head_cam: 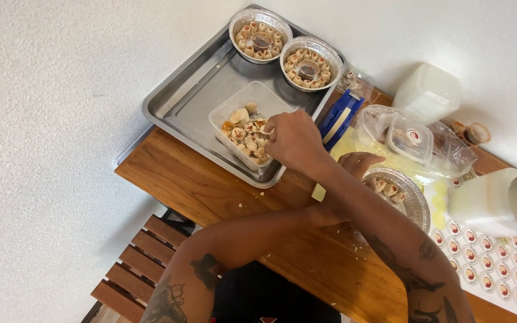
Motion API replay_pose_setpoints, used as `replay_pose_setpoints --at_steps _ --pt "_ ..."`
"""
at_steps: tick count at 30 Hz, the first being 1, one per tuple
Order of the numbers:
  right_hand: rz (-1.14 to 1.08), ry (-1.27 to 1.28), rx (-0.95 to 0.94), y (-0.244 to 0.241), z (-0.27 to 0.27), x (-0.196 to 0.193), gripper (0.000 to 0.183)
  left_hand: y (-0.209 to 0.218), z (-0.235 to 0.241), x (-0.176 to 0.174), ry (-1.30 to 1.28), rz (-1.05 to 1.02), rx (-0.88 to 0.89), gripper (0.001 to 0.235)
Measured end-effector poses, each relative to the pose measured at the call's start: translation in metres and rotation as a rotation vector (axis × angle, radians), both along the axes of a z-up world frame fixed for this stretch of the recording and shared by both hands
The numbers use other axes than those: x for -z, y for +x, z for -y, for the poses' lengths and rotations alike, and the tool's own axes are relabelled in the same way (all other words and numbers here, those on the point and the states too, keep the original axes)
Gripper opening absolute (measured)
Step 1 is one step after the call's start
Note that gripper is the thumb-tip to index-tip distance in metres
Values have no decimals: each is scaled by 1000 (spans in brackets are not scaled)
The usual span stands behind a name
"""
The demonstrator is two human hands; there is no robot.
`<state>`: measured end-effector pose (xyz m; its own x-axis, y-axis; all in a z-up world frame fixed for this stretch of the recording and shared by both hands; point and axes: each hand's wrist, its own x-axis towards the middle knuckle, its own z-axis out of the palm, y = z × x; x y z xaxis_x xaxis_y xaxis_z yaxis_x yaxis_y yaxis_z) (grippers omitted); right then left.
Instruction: The person repeatedly picks small food items from a plastic container, wraps them with a small piece of dough, and places them into a foil tray. The person also uses a tape dispenser to apply a sticker to a small plastic container.
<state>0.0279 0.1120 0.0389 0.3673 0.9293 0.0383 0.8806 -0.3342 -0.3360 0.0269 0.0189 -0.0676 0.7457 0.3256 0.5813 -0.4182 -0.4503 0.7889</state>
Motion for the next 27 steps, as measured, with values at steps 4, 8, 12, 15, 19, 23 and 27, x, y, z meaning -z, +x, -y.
replay_pose_setpoints --at_steps 4,8,12,15,19,23,27 --pt "46 -36 32 -3 6 -4 35 -2 -1 2 -2 -3 14 59" --pt "38 -70 38 -10 4 -8 36 -3 -5 3 25 -20 53 63" --pt "-11 -72 114 1 -13 17 38 -20 -5 -17 4 -5 79 71" --pt "-21 -39 126 -1 -16 27 35 -25 -8 -24 82 -52 51 70" --pt "-89 19 123 -20 9 -27 38 -23 -19 -35 63 -119 233 78" --pt "-359 451 111 -15 58 -54 31 -8 -20 -8 21 -14 97 54" --pt "-662 723 111 -11 123 -74 30 12 -9 13 -43 138 -62 28"
